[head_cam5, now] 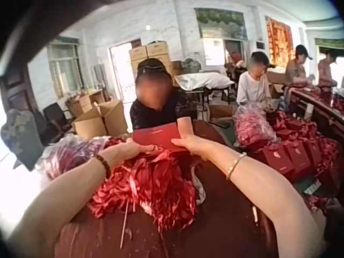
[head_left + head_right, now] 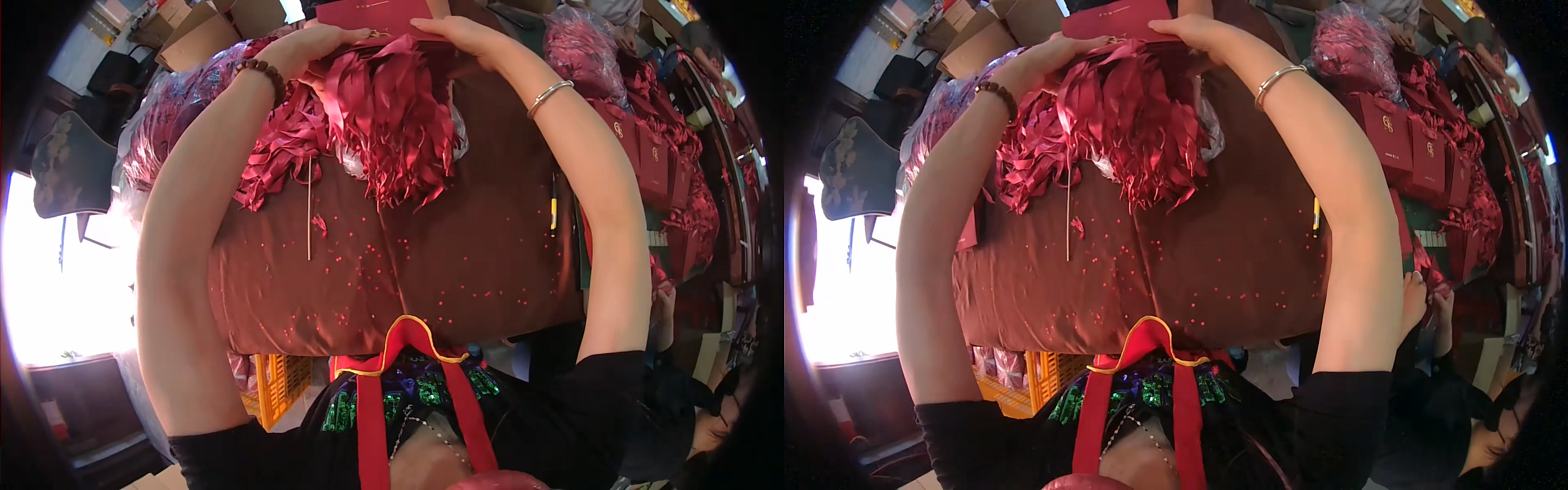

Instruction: Packaging red gift boxes into plastic bags and attaching decorative ribbons.

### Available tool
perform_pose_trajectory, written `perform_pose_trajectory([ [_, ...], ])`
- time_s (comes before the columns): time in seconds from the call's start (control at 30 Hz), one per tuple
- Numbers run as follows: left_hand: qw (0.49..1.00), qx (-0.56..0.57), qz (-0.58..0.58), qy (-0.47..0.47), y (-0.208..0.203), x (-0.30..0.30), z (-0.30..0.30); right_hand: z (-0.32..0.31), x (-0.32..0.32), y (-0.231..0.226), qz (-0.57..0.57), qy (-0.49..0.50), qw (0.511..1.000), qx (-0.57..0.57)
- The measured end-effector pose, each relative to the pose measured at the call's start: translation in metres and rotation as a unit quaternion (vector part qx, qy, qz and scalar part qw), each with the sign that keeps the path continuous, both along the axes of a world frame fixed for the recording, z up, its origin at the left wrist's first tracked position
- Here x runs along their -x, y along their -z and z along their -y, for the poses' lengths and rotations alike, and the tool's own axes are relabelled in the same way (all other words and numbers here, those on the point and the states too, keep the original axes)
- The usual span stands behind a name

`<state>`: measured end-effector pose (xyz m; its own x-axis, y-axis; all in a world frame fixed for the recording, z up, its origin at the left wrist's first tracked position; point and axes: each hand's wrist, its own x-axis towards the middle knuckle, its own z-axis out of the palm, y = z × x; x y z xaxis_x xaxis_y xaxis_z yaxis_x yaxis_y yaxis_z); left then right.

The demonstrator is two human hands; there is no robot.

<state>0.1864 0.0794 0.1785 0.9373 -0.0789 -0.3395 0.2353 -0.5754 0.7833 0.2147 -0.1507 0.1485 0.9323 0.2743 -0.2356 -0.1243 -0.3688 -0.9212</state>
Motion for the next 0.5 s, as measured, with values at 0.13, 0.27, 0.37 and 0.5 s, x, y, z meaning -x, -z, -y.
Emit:
perform_pose_trajectory([
  [0.13, 0.999, -0.025, -0.037, -0.018, -0.010, 0.017, 0.013, -0.001, -0.004, -0.002, -0.027, -0.064, 0.996, 0.060],
  [0.27, 0.997, -0.040, -0.051, 0.029, -0.005, 0.002, -0.013, -0.014, 0.007, -0.024, -0.015, -0.092, 0.989, 0.113],
  [0.37, 0.989, -0.127, 0.022, -0.070, 0.006, 0.003, 0.006, -0.009, -0.004, -0.014, -0.018, -0.084, 0.987, 0.133],
  [0.5, 0.751, -0.423, 0.505, 0.046, 0.029, -0.013, 0.002, -0.011, -0.016, -0.004, 0.035, -0.061, 0.986, 0.150],
])
